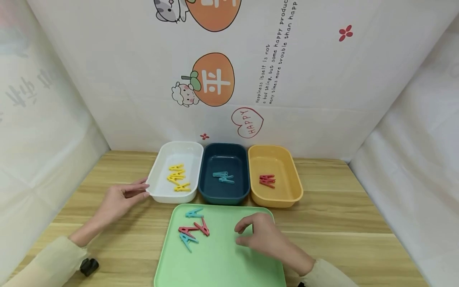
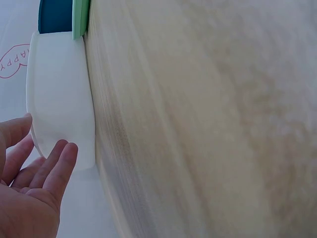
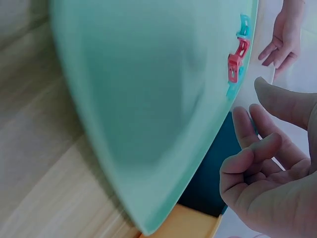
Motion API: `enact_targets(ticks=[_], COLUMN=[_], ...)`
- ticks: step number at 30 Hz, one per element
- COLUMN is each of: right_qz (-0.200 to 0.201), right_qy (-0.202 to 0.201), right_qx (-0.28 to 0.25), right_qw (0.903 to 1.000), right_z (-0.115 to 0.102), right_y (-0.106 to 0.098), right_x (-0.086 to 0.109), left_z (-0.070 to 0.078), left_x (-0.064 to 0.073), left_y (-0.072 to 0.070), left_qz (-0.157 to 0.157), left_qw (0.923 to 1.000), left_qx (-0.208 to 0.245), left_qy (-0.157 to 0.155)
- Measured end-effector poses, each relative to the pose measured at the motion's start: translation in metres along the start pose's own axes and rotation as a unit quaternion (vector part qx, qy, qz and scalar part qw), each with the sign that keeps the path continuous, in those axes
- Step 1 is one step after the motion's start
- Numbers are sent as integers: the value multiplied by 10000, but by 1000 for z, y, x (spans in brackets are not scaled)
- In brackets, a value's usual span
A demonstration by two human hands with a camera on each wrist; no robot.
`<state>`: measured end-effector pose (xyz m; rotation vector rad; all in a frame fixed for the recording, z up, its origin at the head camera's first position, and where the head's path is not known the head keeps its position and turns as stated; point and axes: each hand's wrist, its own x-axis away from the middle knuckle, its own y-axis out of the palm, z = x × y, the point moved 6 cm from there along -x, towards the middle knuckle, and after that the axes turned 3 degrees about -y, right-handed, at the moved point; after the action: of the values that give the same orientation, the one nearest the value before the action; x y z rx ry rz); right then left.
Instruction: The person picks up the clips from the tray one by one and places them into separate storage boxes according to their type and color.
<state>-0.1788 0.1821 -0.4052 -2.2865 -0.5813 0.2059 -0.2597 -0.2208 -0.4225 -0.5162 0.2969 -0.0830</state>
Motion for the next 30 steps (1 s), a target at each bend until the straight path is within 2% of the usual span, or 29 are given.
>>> enact_targets(ticks=[11, 14, 21, 25, 30], right_qz=[-493, -631, -1168, -1253, -1399], right_qy=[-3, -147, -397, -511, -458], right_qx=[284, 393, 983, 1149, 1320], right_qw=[9984, 9971, 9875, 9841, 9803], right_z=[-17, -25, -31, -35, -38], right_y=[24, 30, 43, 47, 52], right_x=[-31, -41, -58, -64, -70], left_z=[-3, -2, 0, 0, 0], left_x=[-1, -2, -2, -1, 0], left_y=[1, -1, -2, -2, 0], left_qz=[7, 31, 20, 21, 22], left_qw=[10000, 9999, 9999, 9999, 9999], left_qx=[-5, -79, -137, -95, -25], left_qy=[-57, -72, -69, -87, -117])
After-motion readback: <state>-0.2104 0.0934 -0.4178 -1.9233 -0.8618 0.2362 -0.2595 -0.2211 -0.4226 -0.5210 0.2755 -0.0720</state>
